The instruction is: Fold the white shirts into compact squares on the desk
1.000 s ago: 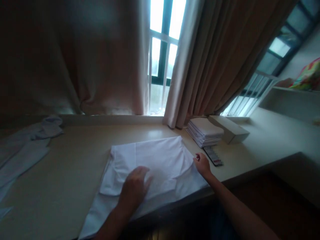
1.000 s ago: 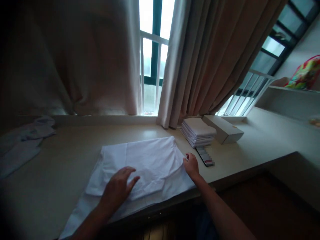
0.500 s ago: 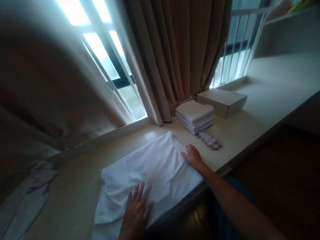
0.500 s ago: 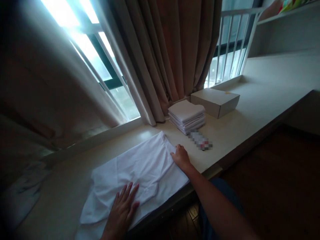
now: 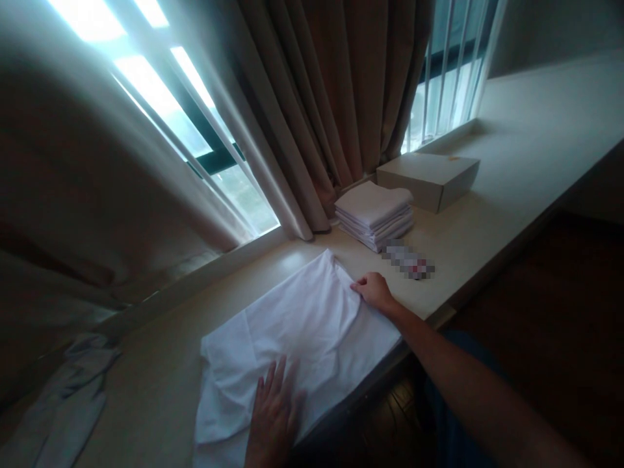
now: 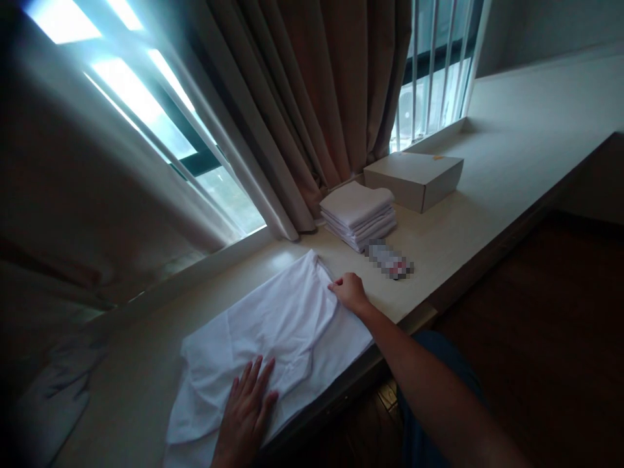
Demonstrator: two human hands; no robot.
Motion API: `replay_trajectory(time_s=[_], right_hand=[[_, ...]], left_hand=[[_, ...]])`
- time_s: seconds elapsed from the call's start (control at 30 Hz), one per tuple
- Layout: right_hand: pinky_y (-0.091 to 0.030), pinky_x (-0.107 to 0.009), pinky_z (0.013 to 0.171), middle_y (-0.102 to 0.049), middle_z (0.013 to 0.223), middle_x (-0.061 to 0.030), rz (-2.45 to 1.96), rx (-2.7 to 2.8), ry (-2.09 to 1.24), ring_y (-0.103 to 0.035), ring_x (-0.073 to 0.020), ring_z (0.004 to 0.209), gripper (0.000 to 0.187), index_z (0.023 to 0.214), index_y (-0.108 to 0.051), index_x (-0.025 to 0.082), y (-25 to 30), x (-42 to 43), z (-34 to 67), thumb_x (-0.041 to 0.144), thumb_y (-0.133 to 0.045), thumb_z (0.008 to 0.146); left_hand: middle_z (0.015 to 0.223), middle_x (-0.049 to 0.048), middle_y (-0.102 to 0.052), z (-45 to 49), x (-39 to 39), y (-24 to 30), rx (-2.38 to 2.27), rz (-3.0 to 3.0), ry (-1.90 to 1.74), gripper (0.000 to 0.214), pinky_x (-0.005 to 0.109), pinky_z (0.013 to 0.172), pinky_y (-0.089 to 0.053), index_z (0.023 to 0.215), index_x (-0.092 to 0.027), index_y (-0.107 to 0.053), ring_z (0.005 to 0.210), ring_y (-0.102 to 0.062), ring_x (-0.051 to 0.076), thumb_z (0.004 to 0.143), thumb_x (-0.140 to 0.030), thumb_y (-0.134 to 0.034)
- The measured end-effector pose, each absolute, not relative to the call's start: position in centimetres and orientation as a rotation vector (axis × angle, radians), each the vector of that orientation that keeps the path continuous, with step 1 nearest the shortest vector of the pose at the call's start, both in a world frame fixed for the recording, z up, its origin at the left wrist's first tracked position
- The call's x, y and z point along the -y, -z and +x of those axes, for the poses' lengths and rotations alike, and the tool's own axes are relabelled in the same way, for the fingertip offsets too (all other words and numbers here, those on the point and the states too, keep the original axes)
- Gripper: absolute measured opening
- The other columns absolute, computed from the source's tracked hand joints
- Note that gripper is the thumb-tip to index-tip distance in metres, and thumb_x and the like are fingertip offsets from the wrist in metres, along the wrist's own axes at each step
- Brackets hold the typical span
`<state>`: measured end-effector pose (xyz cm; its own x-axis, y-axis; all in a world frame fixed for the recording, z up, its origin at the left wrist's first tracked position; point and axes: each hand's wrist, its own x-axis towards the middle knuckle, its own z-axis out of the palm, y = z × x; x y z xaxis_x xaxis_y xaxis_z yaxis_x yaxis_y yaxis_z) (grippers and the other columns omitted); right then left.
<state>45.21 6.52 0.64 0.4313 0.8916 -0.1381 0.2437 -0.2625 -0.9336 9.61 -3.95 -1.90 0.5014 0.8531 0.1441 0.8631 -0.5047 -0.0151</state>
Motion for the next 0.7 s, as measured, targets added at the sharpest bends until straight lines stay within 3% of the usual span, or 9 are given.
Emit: replay_trajectory(time_s=[0.07, 0.17, 0.27, 0.4, 0.5, 0.6, 0.7], right_hand=[[-0.046, -0.026, 0.066, -0.067, 0.062, -0.0044, -1.593, 0.793, -1.066, -0.065, -0.0196, 0.068, 0.016, 0.065, -0.067, 0.014, -0.5, -6.5, 44.7, 0.028, -0.072, 0.071], [-0.049, -0.027, 0.062, -0.067, 0.062, -0.0047, -1.503, 0.680, -1.175, -0.064, -0.0187, 0.064, 0.019, 0.075, -0.068, 0.013, -0.6, -6.5, 43.8, 0.027, -0.058, 0.083], [-0.051, -0.029, 0.066, -0.069, 0.068, -0.0058, -1.459, 0.628, -1.241, -0.066, -0.0199, 0.068, 0.024, 0.087, -0.068, 0.015, -0.9, -6.5, 43.1, 0.022, -0.045, 0.089], [-0.052, -0.032, 0.070, -0.070, 0.072, -0.0065, -1.472, 0.612, -1.294, -0.067, -0.0219, 0.077, 0.026, 0.091, -0.066, 0.018, -0.8, -6.4, 42.8, 0.023, -0.040, 0.091], [-0.052, -0.033, 0.071, -0.070, 0.086, -0.0091, -1.546, 0.641, -1.247, -0.066, -0.0234, 0.082, 0.023, 0.098, -0.061, 0.016, -0.3, -6.3, 42.8, 0.033, -0.049, 0.088], [-0.049, -0.034, 0.082, -0.066, 0.105, -0.0143, -1.737, 0.807, -0.975, -0.063, -0.0256, 0.095, 0.040, 0.104, -0.057, 0.014, 0.2, -6.2, 43.2, 0.036, -0.070, 0.074], [-0.046, -0.033, 0.085, -0.063, 0.107, -0.0156, -1.909, 0.971, -0.702, -0.061, -0.0255, 0.099, 0.050, 0.106, -0.055, 0.013, 0.5, -6.3, 43.8, 0.034, -0.077, 0.066]], left_hand=[[0.156, 0.0046, -0.025, 9.5, 3.9, 2.2, 1.509, -2.643, 0.204, 0.065, 0.050, 0.113, -0.029, 0.150, -0.034, -0.018, 0.144, -0.022, 0.027, 0.091, -0.033, -0.044], [0.157, 0.0038, -0.024, 9.3, 3.8, 2.8, 1.488, -2.623, 0.255, 0.062, 0.051, 0.113, -0.026, 0.150, -0.033, -0.020, 0.144, -0.020, 0.026, 0.092, -0.032, -0.043], [0.157, 0.0028, -0.024, 9.2, 3.8, 3.1, 1.483, -2.619, 0.260, 0.061, 0.050, 0.114, -0.025, 0.149, -0.032, -0.022, 0.145, -0.018, 0.025, 0.093, -0.034, -0.043], [0.157, 0.0020, -0.023, 9.1, 3.7, 3.1, 1.490, -2.622, 0.245, 0.060, 0.049, 0.114, -0.025, 0.150, -0.032, -0.022, 0.145, -0.018, 0.025, 0.093, -0.035, -0.042], [0.157, 0.0020, -0.023, 9.1, 3.7, 3.1, 1.484, -2.619, 0.238, 0.061, 0.049, 0.114, -0.025, 0.150, -0.032, -0.020, 0.145, -0.017, 0.024, 0.093, -0.034, -0.042], [0.158, 0.0020, -0.023, 9.1, 3.7, 3.2, 1.488, -2.608, 0.222, 0.060, 0.049, 0.114, -0.024, 0.150, -0.032, -0.021, 0.146, -0.017, 0.025, 0.094, -0.034, -0.042], [0.158, 0.0017, -0.022, 9.1, 3.7, 3.2, 1.493, -2.609, 0.219, 0.060, 0.049, 0.114, -0.024, 0.150, -0.032, -0.021, 0.146, -0.016, 0.025, 0.093, -0.034, -0.042]])
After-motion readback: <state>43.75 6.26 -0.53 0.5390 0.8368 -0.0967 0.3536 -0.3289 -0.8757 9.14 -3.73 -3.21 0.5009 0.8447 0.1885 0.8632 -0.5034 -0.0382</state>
